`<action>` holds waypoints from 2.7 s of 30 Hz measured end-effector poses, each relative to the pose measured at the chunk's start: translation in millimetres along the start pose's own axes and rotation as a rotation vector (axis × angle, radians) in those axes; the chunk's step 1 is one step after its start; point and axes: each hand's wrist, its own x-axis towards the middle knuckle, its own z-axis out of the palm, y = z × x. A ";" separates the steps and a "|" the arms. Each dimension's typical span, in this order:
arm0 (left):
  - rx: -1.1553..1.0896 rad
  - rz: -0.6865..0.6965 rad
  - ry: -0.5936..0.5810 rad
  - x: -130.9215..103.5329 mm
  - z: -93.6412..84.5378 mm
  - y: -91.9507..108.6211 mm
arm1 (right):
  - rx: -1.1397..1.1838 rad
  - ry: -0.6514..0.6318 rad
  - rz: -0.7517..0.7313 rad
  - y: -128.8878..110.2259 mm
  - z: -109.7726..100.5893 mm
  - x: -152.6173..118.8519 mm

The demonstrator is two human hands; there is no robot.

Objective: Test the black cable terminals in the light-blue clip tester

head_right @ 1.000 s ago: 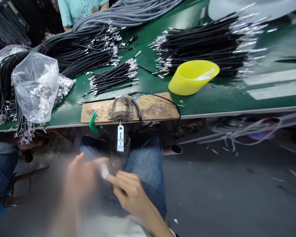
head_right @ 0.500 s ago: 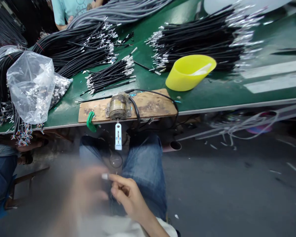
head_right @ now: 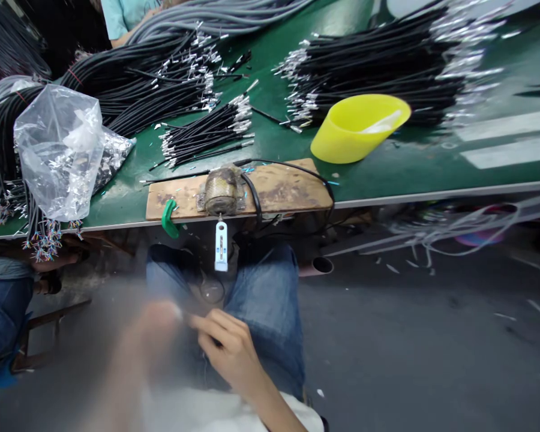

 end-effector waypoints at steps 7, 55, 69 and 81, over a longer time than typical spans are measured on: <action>-0.158 -0.026 -0.031 3.6 7.3 10.9 | 0.258 -0.110 0.243 -1.7 -0.7 -1.5; 0.396 0.759 0.300 -3.4 36.5 -17.5 | 1.080 -0.049 0.811 -20.0 -2.9 -3.3; 0.478 0.566 0.506 -8.0 47.0 -12.0 | -0.105 -0.014 -0.033 -10.8 -6.9 -7.2; 0.329 0.470 0.511 -6.4 45.2 -17.8 | -0.289 0.010 -0.159 -14.2 -8.8 -0.9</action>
